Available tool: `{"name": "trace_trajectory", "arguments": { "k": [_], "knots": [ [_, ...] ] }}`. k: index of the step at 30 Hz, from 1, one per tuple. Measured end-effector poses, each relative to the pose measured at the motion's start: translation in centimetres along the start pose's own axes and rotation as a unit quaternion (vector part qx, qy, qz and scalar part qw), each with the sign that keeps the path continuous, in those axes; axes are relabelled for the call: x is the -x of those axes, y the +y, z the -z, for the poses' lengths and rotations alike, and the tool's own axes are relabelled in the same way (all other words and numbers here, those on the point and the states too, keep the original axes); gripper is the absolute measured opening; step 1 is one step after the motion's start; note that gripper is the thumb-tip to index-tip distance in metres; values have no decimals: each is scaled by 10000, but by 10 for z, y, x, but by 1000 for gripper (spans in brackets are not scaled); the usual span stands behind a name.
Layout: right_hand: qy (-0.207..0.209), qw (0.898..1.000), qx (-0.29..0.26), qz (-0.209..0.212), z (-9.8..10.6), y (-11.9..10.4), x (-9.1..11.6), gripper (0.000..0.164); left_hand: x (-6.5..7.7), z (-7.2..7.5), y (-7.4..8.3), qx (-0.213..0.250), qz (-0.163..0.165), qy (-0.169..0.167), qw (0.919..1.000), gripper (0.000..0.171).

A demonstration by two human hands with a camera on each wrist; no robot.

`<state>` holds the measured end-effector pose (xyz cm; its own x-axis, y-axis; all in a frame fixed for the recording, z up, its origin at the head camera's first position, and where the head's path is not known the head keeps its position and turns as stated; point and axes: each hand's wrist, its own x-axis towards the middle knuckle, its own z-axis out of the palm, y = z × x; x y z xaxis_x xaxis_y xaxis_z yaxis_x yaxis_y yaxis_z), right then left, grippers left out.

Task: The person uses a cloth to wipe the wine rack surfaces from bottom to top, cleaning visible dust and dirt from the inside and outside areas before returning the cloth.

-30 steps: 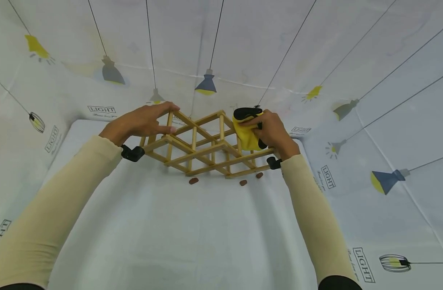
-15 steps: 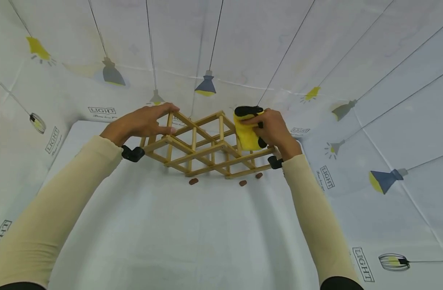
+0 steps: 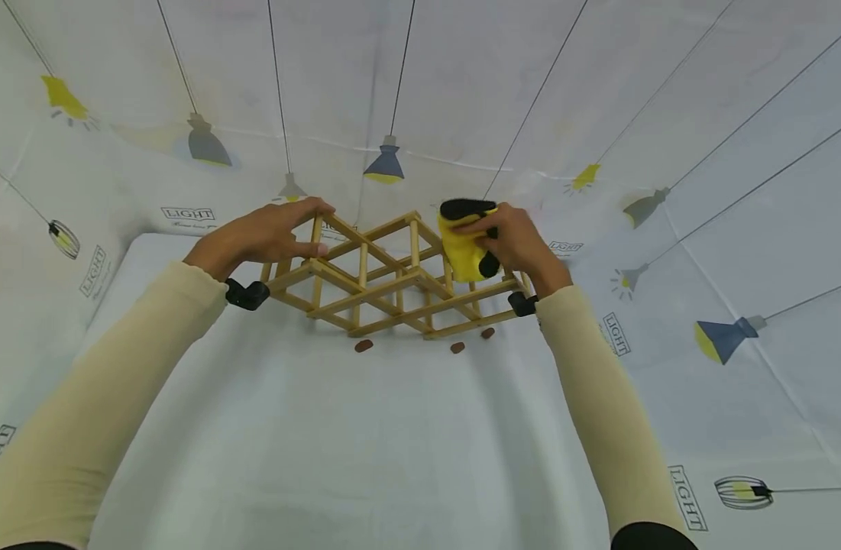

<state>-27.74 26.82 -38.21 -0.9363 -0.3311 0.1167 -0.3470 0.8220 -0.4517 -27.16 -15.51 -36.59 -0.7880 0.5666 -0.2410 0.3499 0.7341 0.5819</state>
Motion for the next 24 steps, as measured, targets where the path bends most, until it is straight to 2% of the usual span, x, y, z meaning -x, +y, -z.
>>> {"name": "trace_trajectory", "arguments": {
  "k": [1,3,5,6,7,8,9,12,13,14,15,17,19,22,24],
  "knots": [
    [-246,9994,224,45,-3,0,-2,35,2,1,0,15,3,6,10000,76],
    [-268,9983,463,210,-10,2,-6,34,3,0,0,39,-7,24,10000,75],
    [242,9993,199,201,-12,4,-6,32,3,0,-1,32,-13,26,10000,75],
    [660,9975,-186,164,-11,5,-6,32,2,-1,-1,23,-16,25,10000,75],
    [1131,9912,-676,157,-9,5,-5,32,2,-1,-2,11,-27,26,10000,75],
    [1655,9786,-1212,147,-7,4,-3,32,1,-1,-2,3,-41,31,10000,74],
    [2166,9598,-1780,129,-3,4,-1,32,0,-1,-1,-4,-45,26,10000,74],
    [3395,8864,-3139,235,14,6,7,34,-1,0,2,-15,-87,50,9999,74],
    [3646,8688,-3342,239,21,10,10,36,-1,0,2,-11,-94,59,9999,74],
    [3821,8570,-3451,191,27,15,15,37,-1,0,3,-3,-91,65,9999,74],
    [3919,8499,-3519,150,31,20,20,37,-1,0,3,-6,-84,66,9999,74],
    [3919,8452,-3634,-44,37,33,31,37,-1,0,3,-18,-87,70,9999,74],
    [3716,8481,-3759,-376,37,45,44,37,-1,-1,3,-25,-74,68,9999,74],
    [3334,8522,-3932,-897,29,61,60,38,0,-1,3,-54,-75,65,9999,74],
    [3219,8509,-4001,-1106,22,69,66,38,1,-1,4,-54,-72,56,9999,74]
  ]
}}
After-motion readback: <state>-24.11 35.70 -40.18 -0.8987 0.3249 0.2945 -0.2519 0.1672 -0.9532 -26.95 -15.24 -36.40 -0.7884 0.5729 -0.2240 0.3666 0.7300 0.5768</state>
